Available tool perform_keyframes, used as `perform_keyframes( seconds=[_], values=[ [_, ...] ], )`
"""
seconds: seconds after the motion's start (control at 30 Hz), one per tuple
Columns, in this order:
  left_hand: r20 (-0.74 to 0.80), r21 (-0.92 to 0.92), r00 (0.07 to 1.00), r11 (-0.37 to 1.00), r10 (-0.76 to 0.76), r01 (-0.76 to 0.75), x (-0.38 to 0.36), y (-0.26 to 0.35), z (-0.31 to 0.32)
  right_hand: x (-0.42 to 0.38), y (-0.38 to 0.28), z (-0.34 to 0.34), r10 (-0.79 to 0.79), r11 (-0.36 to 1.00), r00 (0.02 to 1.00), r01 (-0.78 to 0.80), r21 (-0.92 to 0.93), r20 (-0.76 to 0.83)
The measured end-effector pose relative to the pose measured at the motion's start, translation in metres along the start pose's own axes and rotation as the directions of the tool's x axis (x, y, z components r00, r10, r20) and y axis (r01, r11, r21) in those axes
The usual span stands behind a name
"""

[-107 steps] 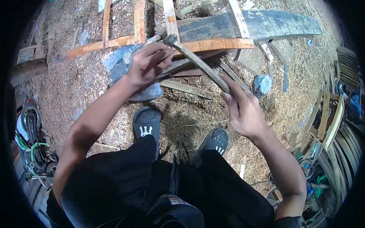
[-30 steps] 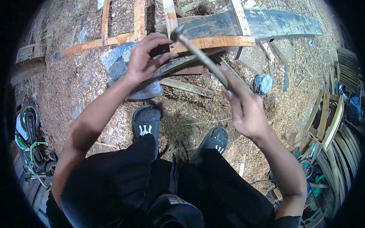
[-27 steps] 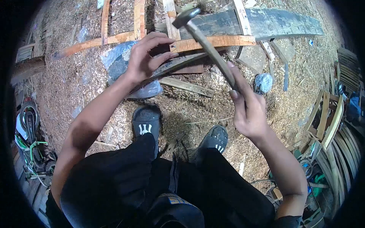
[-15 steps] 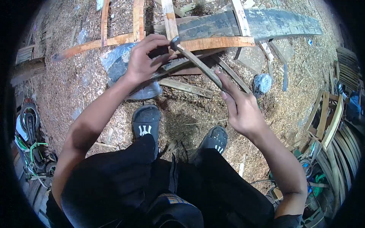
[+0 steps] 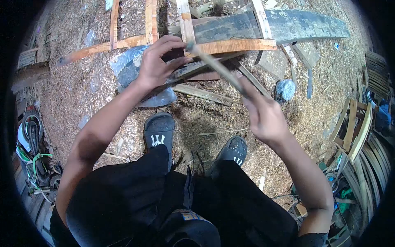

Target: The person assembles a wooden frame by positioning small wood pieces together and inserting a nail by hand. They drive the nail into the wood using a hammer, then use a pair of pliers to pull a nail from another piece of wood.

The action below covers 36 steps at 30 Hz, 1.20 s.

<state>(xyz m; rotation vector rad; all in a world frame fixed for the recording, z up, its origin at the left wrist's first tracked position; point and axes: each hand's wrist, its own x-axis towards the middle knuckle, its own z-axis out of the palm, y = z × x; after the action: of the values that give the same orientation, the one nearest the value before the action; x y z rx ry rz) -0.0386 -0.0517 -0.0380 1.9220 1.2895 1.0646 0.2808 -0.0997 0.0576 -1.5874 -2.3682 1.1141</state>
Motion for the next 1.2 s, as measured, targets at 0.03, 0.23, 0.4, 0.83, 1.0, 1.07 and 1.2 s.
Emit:
perform_keyframes(
  seconds=[0.03,0.23,0.4,0.83,1.0,1.07,1.2],
  values=[
    [0.009,-0.048,0.999,0.998,-0.048,0.048,0.0,-0.001,0.001,0.001,-0.005,-0.004,-0.004,1.0,1.0,0.004,0.001,-0.004],
    [-0.015,0.027,0.997,0.997,0.072,-0.072,0.0,-0.008,0.002,0.0,0.004,0.009,-0.263,0.955,0.898,0.294,0.035,-0.352],
    [-0.013,-0.065,1.0,0.998,0.013,-0.014,0.003,-0.01,0.004,0.004,-0.02,-0.011,-0.04,0.997,0.994,0.045,0.06,-0.097],
    [0.015,0.024,1.0,1.0,0.011,-0.011,0.002,-0.004,0.0,0.011,-0.028,-0.019,0.355,0.932,0.905,-0.363,-0.013,0.234],
    [-0.02,0.013,0.998,0.998,0.054,-0.054,0.001,-0.008,0.002,0.0,-0.011,-0.009,-0.107,0.988,0.965,0.131,0.086,-0.239],
    [0.002,0.018,1.0,1.0,0.024,-0.024,-0.001,-0.003,0.001,-0.001,-0.002,-0.003,-0.07,0.997,0.99,0.071,0.005,-0.118],
    [-0.008,-0.069,1.0,0.998,-0.005,0.004,0.005,-0.007,0.003,0.009,-0.012,-0.013,-0.012,0.999,1.0,0.012,-0.031,0.001]
  ],
)
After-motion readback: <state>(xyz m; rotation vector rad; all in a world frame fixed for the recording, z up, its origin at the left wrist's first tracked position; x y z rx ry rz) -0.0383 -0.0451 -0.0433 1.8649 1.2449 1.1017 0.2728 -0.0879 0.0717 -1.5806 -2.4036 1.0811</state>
